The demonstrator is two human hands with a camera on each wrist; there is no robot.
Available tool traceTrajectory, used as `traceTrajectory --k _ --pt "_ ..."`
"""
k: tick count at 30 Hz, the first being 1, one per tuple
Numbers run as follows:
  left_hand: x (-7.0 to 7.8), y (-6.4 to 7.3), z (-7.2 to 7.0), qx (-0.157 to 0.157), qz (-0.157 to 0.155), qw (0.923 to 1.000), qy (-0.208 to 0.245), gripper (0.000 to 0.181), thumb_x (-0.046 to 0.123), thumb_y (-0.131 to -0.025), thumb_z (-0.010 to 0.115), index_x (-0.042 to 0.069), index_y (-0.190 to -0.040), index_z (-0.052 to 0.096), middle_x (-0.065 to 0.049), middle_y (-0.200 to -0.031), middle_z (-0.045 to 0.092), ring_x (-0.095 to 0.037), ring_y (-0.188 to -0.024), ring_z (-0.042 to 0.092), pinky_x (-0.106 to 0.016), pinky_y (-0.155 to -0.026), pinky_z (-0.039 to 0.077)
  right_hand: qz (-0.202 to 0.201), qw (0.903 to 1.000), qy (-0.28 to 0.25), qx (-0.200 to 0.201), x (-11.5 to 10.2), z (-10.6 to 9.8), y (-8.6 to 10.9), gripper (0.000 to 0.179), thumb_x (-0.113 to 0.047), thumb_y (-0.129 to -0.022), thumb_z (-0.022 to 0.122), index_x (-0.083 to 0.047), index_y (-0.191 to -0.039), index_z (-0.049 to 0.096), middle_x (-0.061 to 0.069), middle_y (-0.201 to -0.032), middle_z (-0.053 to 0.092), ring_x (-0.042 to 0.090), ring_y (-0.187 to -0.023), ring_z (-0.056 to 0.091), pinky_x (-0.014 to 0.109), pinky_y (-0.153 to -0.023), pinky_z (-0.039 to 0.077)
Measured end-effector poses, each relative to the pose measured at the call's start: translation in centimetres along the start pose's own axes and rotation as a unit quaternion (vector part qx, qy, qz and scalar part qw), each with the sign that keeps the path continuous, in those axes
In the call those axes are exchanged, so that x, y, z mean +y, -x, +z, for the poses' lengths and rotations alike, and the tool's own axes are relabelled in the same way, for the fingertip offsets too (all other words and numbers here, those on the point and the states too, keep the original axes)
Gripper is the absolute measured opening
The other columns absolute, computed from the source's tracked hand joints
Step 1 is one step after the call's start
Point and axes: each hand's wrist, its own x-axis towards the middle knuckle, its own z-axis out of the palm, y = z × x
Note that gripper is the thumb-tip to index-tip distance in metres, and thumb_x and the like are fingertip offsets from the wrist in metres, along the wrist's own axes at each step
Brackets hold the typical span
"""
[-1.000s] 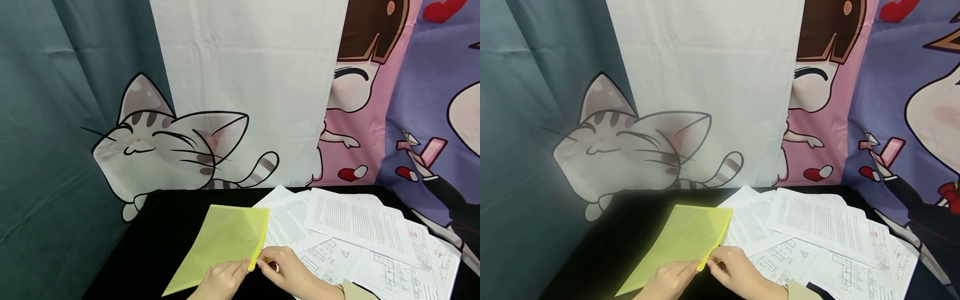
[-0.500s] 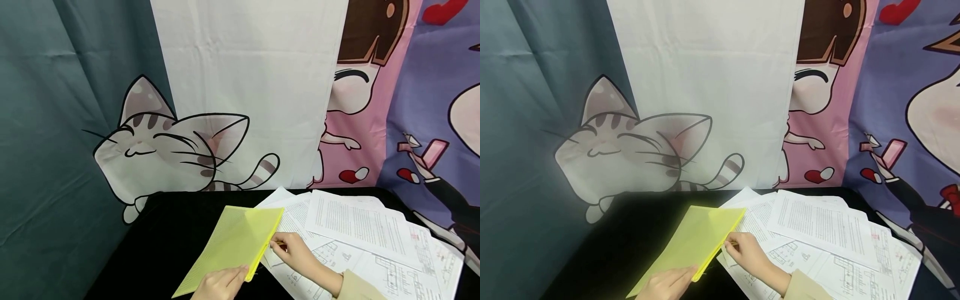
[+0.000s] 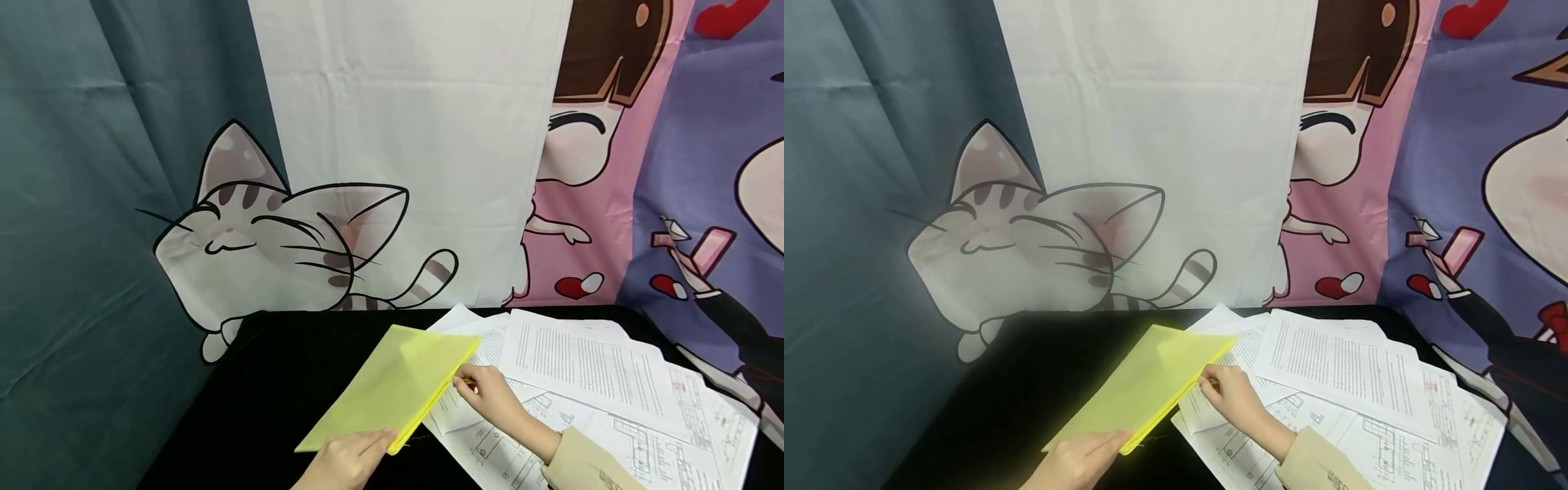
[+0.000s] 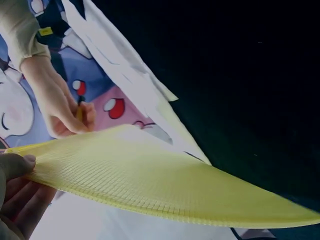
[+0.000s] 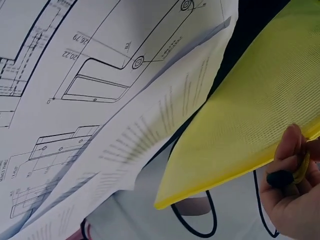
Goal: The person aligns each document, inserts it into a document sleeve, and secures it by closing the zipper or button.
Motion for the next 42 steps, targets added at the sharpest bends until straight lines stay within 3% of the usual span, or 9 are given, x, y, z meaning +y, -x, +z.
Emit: traceTrajectory --k 5,8,15,22,27,33,38,40,42 --pt "-0.6 1.1 -0.2 -0.036 -0.056 0.9972 0.035 0.013 -0.003 -0.079 0.068 0.007 -0.088 0.07 -0.002 -0.08 0.072 -0.008 -0.067 0.068 -0.008 -0.064 0.052 0.02 0.9996 0.013 0.018 1.0 -0.2 0.0 0.015 -0.001 -0.082 0.063 -0.011 -0.071 0.063 -0.011 -0.059 0.057 -0.006 -0.056 0.042 0.015 -0.051 0.041" --pt "-1.2 1.8 -0.5 -0.039 -0.086 0.995 0.033 0.046 -0.006 -0.048 0.082 0.008 -0.089 0.067 0.002 -0.078 0.071 -0.007 -0.066 0.067 -0.008 -0.064 0.052 0.038 0.9987 0.02 0.027 1.7 -0.4 0.0 0.014 0.0 -0.082 0.063 -0.01 -0.072 0.064 -0.009 -0.06 0.06 -0.005 -0.057 0.047 0.016 -0.052 0.044" --pt "-4.1 3.8 -0.8 -0.028 -0.116 0.9917 0.048 0.011 0.004 -0.084 0.064 0.01 -0.093 0.064 0.005 -0.083 0.068 -0.007 -0.069 0.066 -0.012 -0.061 0.052 0.09 0.995 0.025 0.037 3.0 -1.3 -0.5 0.011 0.0 -0.085 0.061 -0.004 -0.076 0.064 0.0 -0.064 0.065 0.01 -0.061 0.063 0.025 -0.061 0.055" --pt "-6.7 5.2 -0.8 -0.021 -0.149 0.9882 0.026 0.04 -0.01 -0.055 0.076 0.012 -0.085 0.062 0.006 -0.078 0.066 -0.007 -0.064 0.063 -0.015 -0.058 0.05 0.128 0.9897 0.014 0.062 4.3 -2.7 -0.3 0.014 -0.002 -0.089 0.059 -0.004 -0.076 0.062 -0.001 -0.062 0.063 0.009 -0.06 0.059 0.024 -0.058 0.052" --pt "-8.2 6.1 -0.9 -0.049 -0.195 0.9797 0.001 0.043 -0.014 -0.054 0.079 0.013 -0.08 0.058 0.006 -0.074 0.063 -0.006 -0.063 0.062 -0.015 -0.055 0.048 0.136 0.9864 0.035 0.086 5.1 -3.3 -0.3 0.012 -0.004 -0.09 0.058 -0.003 -0.079 0.063 -0.005 -0.054 0.051 -0.001 -0.048 0.04 0.019 -0.044 0.036" --pt "-9.2 6.0 -1.9 -0.11 -0.247 0.9624 0.024 0.04 -0.012 -0.06 0.079 0.014 -0.077 0.056 0.006 -0.075 0.063 -0.003 -0.065 0.058 -0.015 -0.053 0.047 0.145 0.9824 0.056 0.104 5.4 -3.4 -0.7 0.012 -0.005 -0.089 0.058 0.0 -0.083 0.067 -0.005 -0.05 0.041 0.001 -0.045 0.029 0.021 -0.041 0.027" --pt "-9.2 5.0 -2.4 -0.225 -0.305 0.9205 0.092 0.033 -0.006 -0.07 0.071 0.013 -0.091 0.054 0.007 -0.069 0.057 0.003 -0.056 0.039 -0.014 -0.048 0.036 0.202 0.9782 -0.002 0.048 5.1 -3.2 -1.0 0.016 -0.006 -0.089 0.057 0.003 -0.084 0.07 -0.004 -0.05 0.044 0.003 -0.046 0.031 0.02 -0.043 0.028" --pt "-8.9 4.6 -2.4 -0.266 -0.301 0.9108 0.093 0.038 -0.001 -0.072 0.07 0.014 -0.103 0.055 0.007 -0.067 0.056 0.003 -0.053 0.035 -0.015 -0.049 0.034 0.251 0.9657 -0.067 0.001 5.1 -3.2 -0.9 0.019 -0.01 -0.09 0.057 0.005 -0.09 0.069 -0.006 -0.049 0.04 0.004 -0.046 0.029 0.019 -0.043 0.027" --pt "-8.4 4.4 -2.2 -0.29 -0.275 0.913 0.08 0.046 0.001 -0.073 0.07 0.015 -0.114 0.054 0.007 -0.066 0.058 0.002 -0.051 0.037 -0.015 -0.048 0.036 0.292 0.9444 -0.145 -0.044 5.1 -3.1 -0.7 0.025 -0.015 -0.091 0.058 0.009 -0.098 0.064 -0.008 -0.048 0.034 0.004 -0.045 0.027 0.018 -0.042 0.025"
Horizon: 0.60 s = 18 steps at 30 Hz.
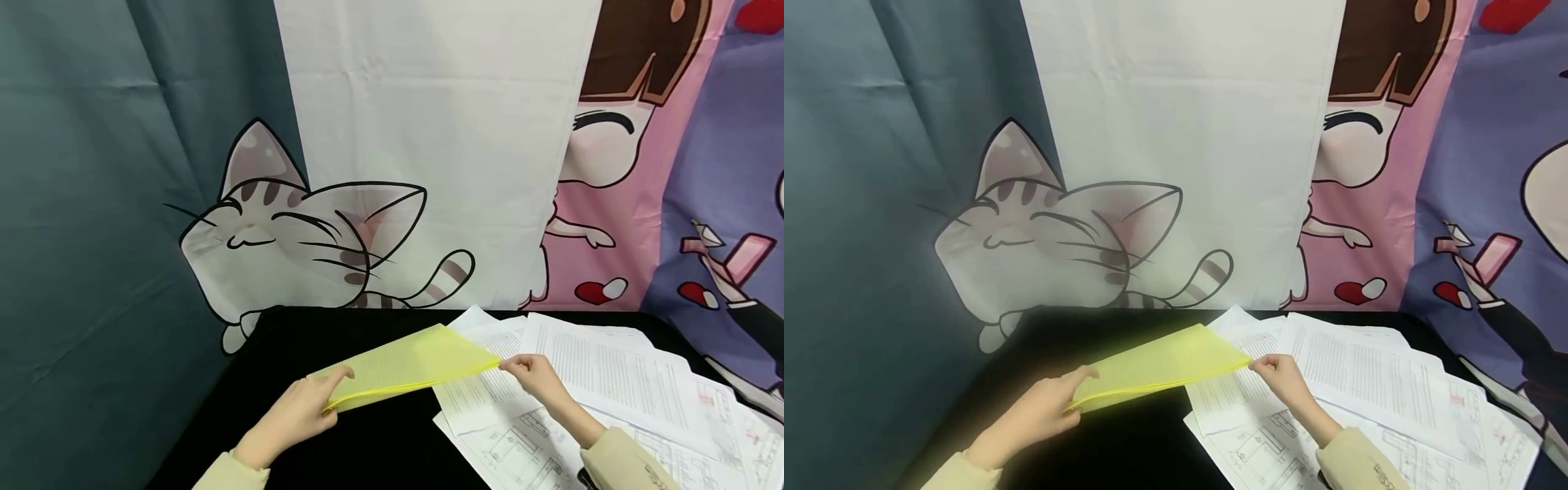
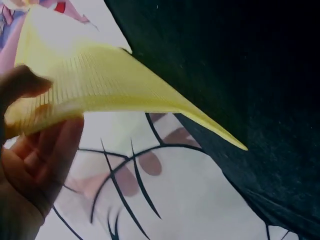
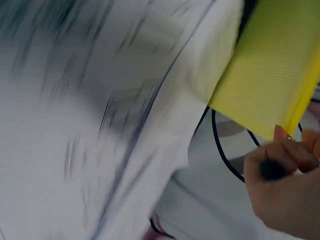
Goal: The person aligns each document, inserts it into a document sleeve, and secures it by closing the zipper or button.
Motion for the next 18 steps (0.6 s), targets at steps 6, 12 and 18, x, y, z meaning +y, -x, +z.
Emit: traceTrajectory --k 6,12,18 --pt "1.5 1.0 0.4 0.006 0.052 0.9946 -0.09 0.049 -0.007 -0.073 0.069 0.016 -0.114 0.06 0.001 -0.074 0.067 -0.004 -0.051 0.05 -0.017 -0.042 0.036 0.01 0.9929 -0.059 -0.103 0.4 0.3 0.2 0.057 -0.021 -0.092 0.059 0.01 -0.134 0.037 0.004 -0.074 0.066 0.013 -0.071 0.061 0.028 -0.066 0.049" --pt "2.0 2.4 0.5 0.037 0.004 0.9864 -0.16 0.048 -0.011 -0.068 0.072 0.015 -0.106 0.059 0.002 -0.056 0.053 -0.006 -0.039 0.035 -0.017 -0.036 0.021 -0.007 0.9965 -0.035 -0.075 0.6 0.2 0.6 0.058 -0.017 -0.093 0.057 0.008 -0.138 0.031 0.024 -0.11 0.065 0.033 -0.104 0.062 0.046 -0.086 0.053" --pt "2.5 2.8 2.0 0.059 -0.018 0.9759 -0.21 0.042 -0.013 -0.059 0.071 0.007 -0.093 0.059 -0.001 -0.052 0.052 -0.01 -0.039 0.041 -0.021 -0.033 0.028 -0.002 0.9967 -0.047 -0.066 1.1 0.1 0.7 0.054 -0.015 -0.093 0.057 0.009 -0.135 0.033 0.025 -0.107 0.066 0.033 -0.102 0.063 0.045 -0.085 0.054"
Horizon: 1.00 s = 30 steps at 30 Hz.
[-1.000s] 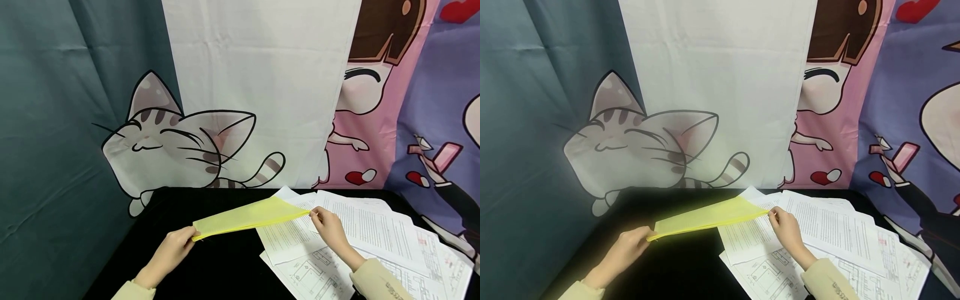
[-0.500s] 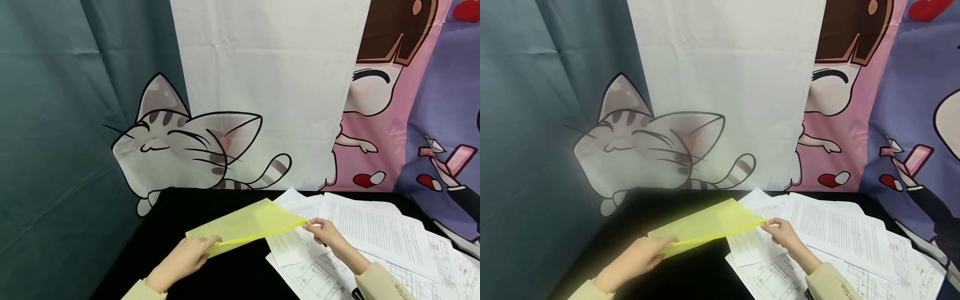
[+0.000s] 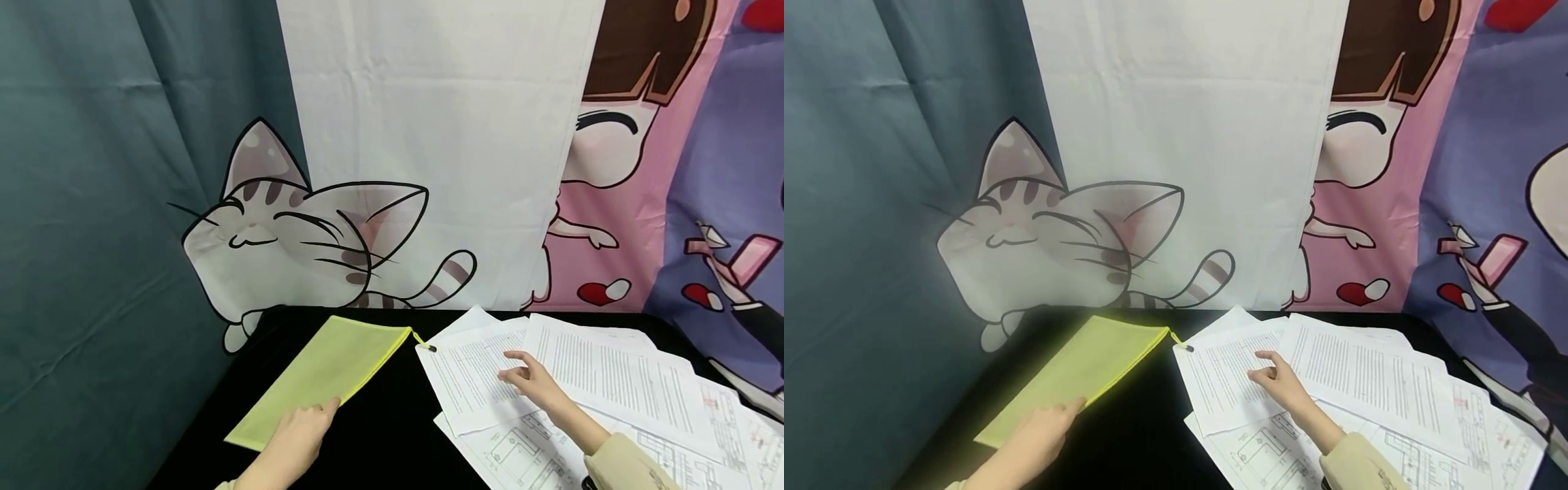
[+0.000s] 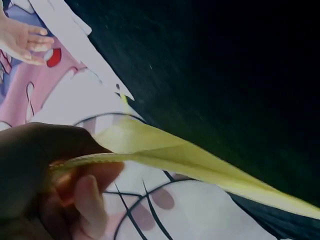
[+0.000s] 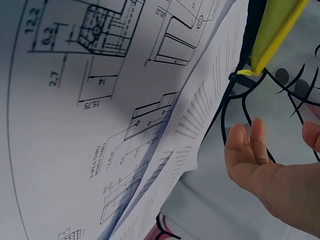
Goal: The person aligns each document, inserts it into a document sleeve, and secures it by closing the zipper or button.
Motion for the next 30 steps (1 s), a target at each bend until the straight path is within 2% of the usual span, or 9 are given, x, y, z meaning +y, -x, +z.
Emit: traceTrajectory --k 6,11,15,18,23,25,26,27,30 --pt "1.6 -0.7 1.3 -0.052 -0.024 0.9973 0.047 0.036 -0.012 -0.059 0.072 0.008 -0.079 0.051 -0.003 -0.05 0.052 -0.013 -0.04 0.048 -0.022 -0.035 0.035 -0.005 0.9999 -0.011 0.005 0.3 0.1 0.1 0.053 -0.013 -0.092 0.056 0.01 -0.134 0.034 0.025 -0.105 0.067 0.031 -0.099 0.065 0.043 -0.083 0.055" --pt "2.9 -2.0 2.3 -0.095 -0.046 0.9842 0.142 0.016 0.003 -0.081 0.066 0.007 -0.073 0.053 0.0 -0.052 0.049 -0.007 -0.044 0.044 -0.019 -0.038 0.036 -0.015 0.9986 -0.04 -0.032 0.0 1.1 0.5 0.052 -0.011 -0.092 0.053 0.015 -0.132 0.034 0.023 -0.097 0.068 0.018 -0.083 0.067 0.027 -0.07 0.055" --pt "3.7 -2.6 2.7 -0.093 -0.061 0.9788 0.172 0.024 0.007 -0.088 0.061 0.008 -0.065 0.053 0.003 -0.05 0.045 -0.004 -0.042 0.04 -0.014 -0.037 0.034 -0.036 0.9943 -0.06 -0.081 -0.4 2.2 1.1 0.051 -0.011 -0.092 0.052 0.018 -0.129 0.034 0.023 -0.094 0.068 0.014 -0.079 0.066 0.023 -0.064 0.053" --pt "3.7 -2.8 3.0 -0.077 -0.055 0.9802 0.174 0.024 0.014 -0.084 0.067 0.004 -0.065 0.057 0.001 -0.05 0.051 -0.005 -0.042 0.046 -0.012 -0.039 0.039 -0.049 0.9922 -0.062 -0.097 -0.8 2.9 1.5 0.049 -0.011 -0.092 0.053 0.018 -0.127 0.036 0.022 -0.092 0.068 0.015 -0.078 0.065 0.022 -0.062 0.053" --pt "3.9 -3.0 3.3 -0.105 -0.046 0.9741 0.195 0.023 0.011 -0.075 0.076 0.004 -0.062 0.058 0.0 -0.052 0.054 -0.004 -0.046 0.046 -0.013 -0.042 0.042 -0.067 0.9884 -0.057 -0.124 -1.3 3.6 1.9 0.046 -0.012 -0.093 0.053 0.018 -0.124 0.039 0.022 -0.091 0.068 0.015 -0.078 0.065 0.022 -0.062 0.053" --pt "3.9 -2.9 3.3 -0.127 -0.052 0.9655 0.221 0.024 0.002 -0.072 0.076 0.005 -0.06 0.055 0.002 -0.052 0.051 -0.001 -0.047 0.041 -0.011 -0.042 0.039 -0.068 0.9867 -0.056 -0.136 -1.3 3.9 2.1 0.044 -0.013 -0.094 0.053 0.018 -0.123 0.04 0.021 -0.09 0.068 0.015 -0.078 0.065 0.022 -0.063 0.053" --pt "3.8 -2.9 3.3 -0.135 -0.061 0.9562 0.252 0.025 -0.002 -0.072 0.074 0.006 -0.06 0.053 0.002 -0.051 0.05 0.0 -0.045 0.041 -0.011 -0.04 0.038 -0.07 0.9857 -0.057 -0.142 -1.3 4.0 2.2 0.044 -0.013 -0.094 0.053 0.018 -0.122 0.041 0.021 -0.09 0.068 0.015 -0.078 0.065 0.022 -0.063 0.053" --pt "3.7 -2.8 3.3 -0.14 -0.071 0.946 0.283 0.026 -0.005 -0.072 0.071 0.006 -0.06 0.051 0.003 -0.05 0.05 0.001 -0.043 0.042 -0.011 -0.039 0.038 -0.068 0.9851 -0.057 -0.147 -1.3 4.0 2.2 0.044 -0.014 -0.094 0.053 0.018 -0.122 0.041 0.02 -0.089 0.068 0.015 -0.078 0.065 0.022 -0.063 0.053" --pt "3.0 -2.7 3.4 -0.147 -0.133 0.9031 0.381 0.024 -0.004 -0.077 0.061 0.007 -0.062 0.047 0.005 -0.049 0.046 0.004 -0.038 0.041 -0.013 -0.035 0.038 -0.065 0.9842 -0.059 -0.154 -1.2 4.2 2.4 0.045 -0.015 -0.093 0.054 0.018 -0.121 0.042 0.02 -0.089 0.068 0.016 -0.078 0.065 0.022 -0.063 0.053"
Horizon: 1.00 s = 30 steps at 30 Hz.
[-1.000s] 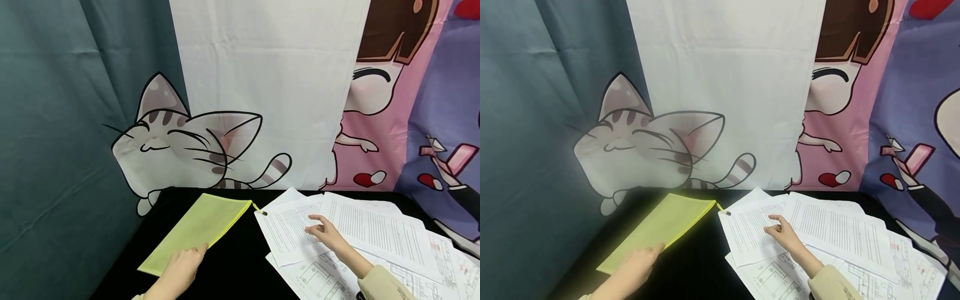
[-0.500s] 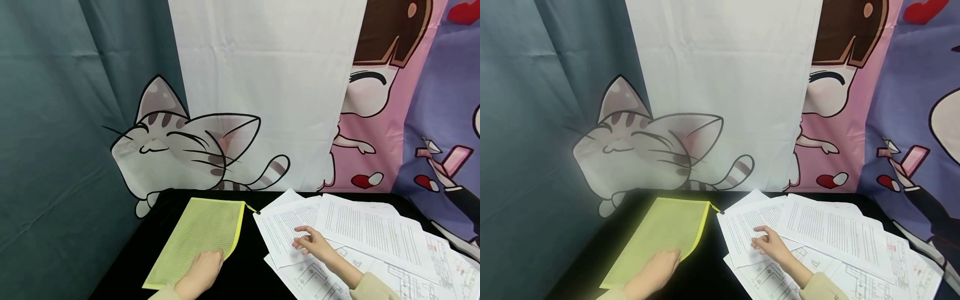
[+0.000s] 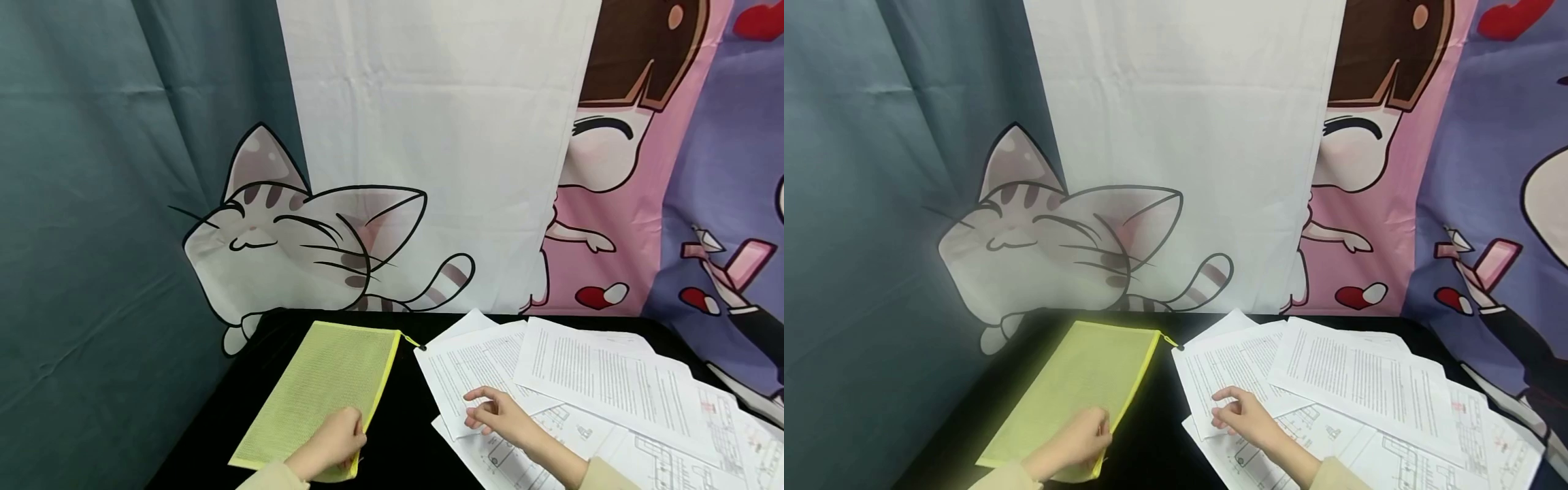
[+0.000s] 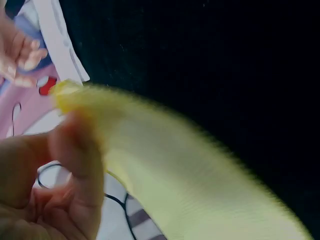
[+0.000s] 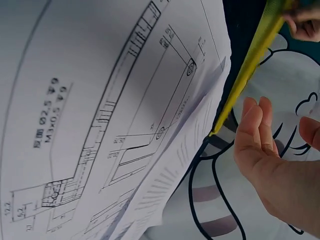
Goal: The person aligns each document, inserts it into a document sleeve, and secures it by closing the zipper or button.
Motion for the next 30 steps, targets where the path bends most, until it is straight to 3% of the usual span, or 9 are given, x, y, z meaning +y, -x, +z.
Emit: traceTrajectory --k 2,4,8,16,23,28,29,30 --pt "-0.4 0.0 -0.2 0.004 -0.028 0.9969 0.073 0.022 -0.003 -0.08 0.054 0.008 -0.064 0.043 0.006 -0.047 0.045 0.002 -0.032 0.041 -0.015 -0.032 0.04 0.002 1.0 -0.001 0.002 0.1 0.0 0.1 0.045 -0.015 -0.093 0.054 0.018 -0.121 0.042 0.02 -0.089 0.068 0.016 -0.077 0.065 0.022 -0.063 0.053" --pt "-0.8 0.0 -0.3 0.003 -0.042 0.9922 0.118 0.02 0.0 -0.082 0.051 0.008 -0.067 0.042 0.007 -0.046 0.044 0.003 -0.032 0.041 -0.018 -0.031 0.041 0.004 1.0 0.0 0.006 0.2 -0.1 0.2 0.044 -0.014 -0.093 0.053 0.018 -0.121 0.043 0.021 -0.088 0.068 0.016 -0.077 0.065 0.022 -0.062 0.053" --pt "-1.2 0.0 -0.5 -0.035 -0.064 0.9791 0.19 0.021 0.003 -0.088 0.045 0.008 -0.068 0.043 0.006 -0.045 0.045 0.002 -0.032 0.042 -0.018 -0.032 0.042 0.005 0.9999 0.0 0.011 0.4 -0.2 0.3 0.043 -0.013 -0.092 0.052 0.018 -0.121 0.043 0.022 -0.089 0.068 0.015 -0.076 0.065 0.022 -0.062 0.053" --pt "-1.3 -0.5 -0.2 -0.096 -0.045 0.9647 0.241 0.027 0.004 -0.096 0.042 0.007 -0.07 0.044 0.005 -0.048 0.043 0.002 -0.035 0.04 -0.012 -0.036 0.033 -0.017 0.9996 -0.003 -0.021 -0.1 1.5 -0.6 0.04 -0.014 -0.092 0.056 0.017 -0.116 0.047 0.021 -0.083 0.068 0.009 -0.071 0.064 0.02 -0.06 0.052" --pt "-1.8 -0.8 0.0 -0.057 -0.087 0.9536 0.282 0.031 0.008 -0.098 0.036 0.011 -0.067 0.042 0.008 -0.047 0.04 0.001 -0.037 0.032 -0.012 -0.037 0.03 -0.015 0.9996 -0.013 -0.02 -0.6 2.1 -0.5 0.039 -0.013 -0.092 0.055 0.017 -0.115 0.047 0.022 -0.082 0.068 0.011 -0.071 0.064 0.02 -0.059 0.051" --pt "-2.4 -0.5 -0.6 -0.063 -0.137 0.9278 0.341 0.03 0.014 -0.099 0.034 0.015 -0.07 0.038 0.01 -0.051 0.039 0.002 -0.04 0.032 -0.01 -0.039 0.025 0.001 0.9995 -0.019 -0.025 -0.3 1.8 -0.1 0.04 -0.013 -0.093 0.055 0.017 -0.117 0.045 0.02 -0.083 0.068 0.01 -0.071 0.064 0.019 -0.06 0.051" --pt "-2.4 -0.5 -0.7 -0.062 -0.142 0.9267 0.342 0.03 0.015 -0.099 0.034 0.016 -0.069 0.037 0.011 -0.051 0.039 0.002 -0.04 0.031 -0.009 -0.04 0.025 0.002 0.9995 -0.018 -0.025 -0.2 1.8 0.0 0.04 -0.013 -0.093 0.055 0.017 -0.117 0.045 0.02 -0.083 0.068 0.009 -0.071 0.063 0.018 -0.06 0.051" --pt "-2.4 -0.4 -0.7 -0.052 -0.141 0.9307 0.333 0.03 0.015 -0.099 0.034 0.016 -0.069 0.037 0.011 -0.051 0.038 0.002 -0.04 0.031 -0.009 -0.04 0.024 0.004 0.9996 -0.016 -0.025 -0.1 1.8 0.1 0.04 -0.013 -0.092 0.055 0.017 -0.117 0.046 0.02 -0.083 0.068 0.009 -0.07 0.063 0.018 -0.06 0.051"
